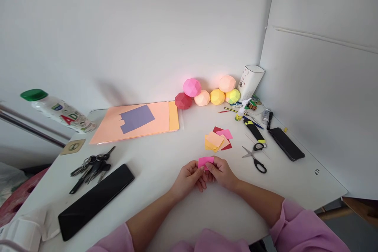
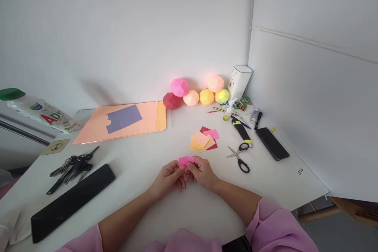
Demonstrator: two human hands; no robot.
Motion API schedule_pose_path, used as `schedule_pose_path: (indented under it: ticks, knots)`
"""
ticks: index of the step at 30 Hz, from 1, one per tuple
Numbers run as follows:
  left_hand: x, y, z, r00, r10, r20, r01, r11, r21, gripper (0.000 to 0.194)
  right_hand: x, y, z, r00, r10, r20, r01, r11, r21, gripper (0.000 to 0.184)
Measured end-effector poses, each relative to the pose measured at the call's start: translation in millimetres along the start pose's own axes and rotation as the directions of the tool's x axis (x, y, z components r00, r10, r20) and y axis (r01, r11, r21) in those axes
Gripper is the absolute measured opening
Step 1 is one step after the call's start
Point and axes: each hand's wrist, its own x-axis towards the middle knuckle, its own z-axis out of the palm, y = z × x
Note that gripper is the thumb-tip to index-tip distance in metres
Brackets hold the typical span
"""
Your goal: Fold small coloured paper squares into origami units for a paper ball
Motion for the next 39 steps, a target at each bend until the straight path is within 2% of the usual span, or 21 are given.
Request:
schedule_pose_path:
  ticks: [18,39]
  knots:
    - [0.1,1.6,1.2,1.000,-0.027,0.008,0.027,0.999,0.018,0.035,-0.1,-4.2,-0.1,1.000,0.022,-0.003,-0.022,1.000,-0.016,0.035]
    - [0.9,2.7,2.5,0.999,-0.034,-0.008,0.034,0.999,0.030,0.038,0.1,-3.9,0.2,1.000,0.019,-0.002,-0.019,1.000,-0.014,0.034]
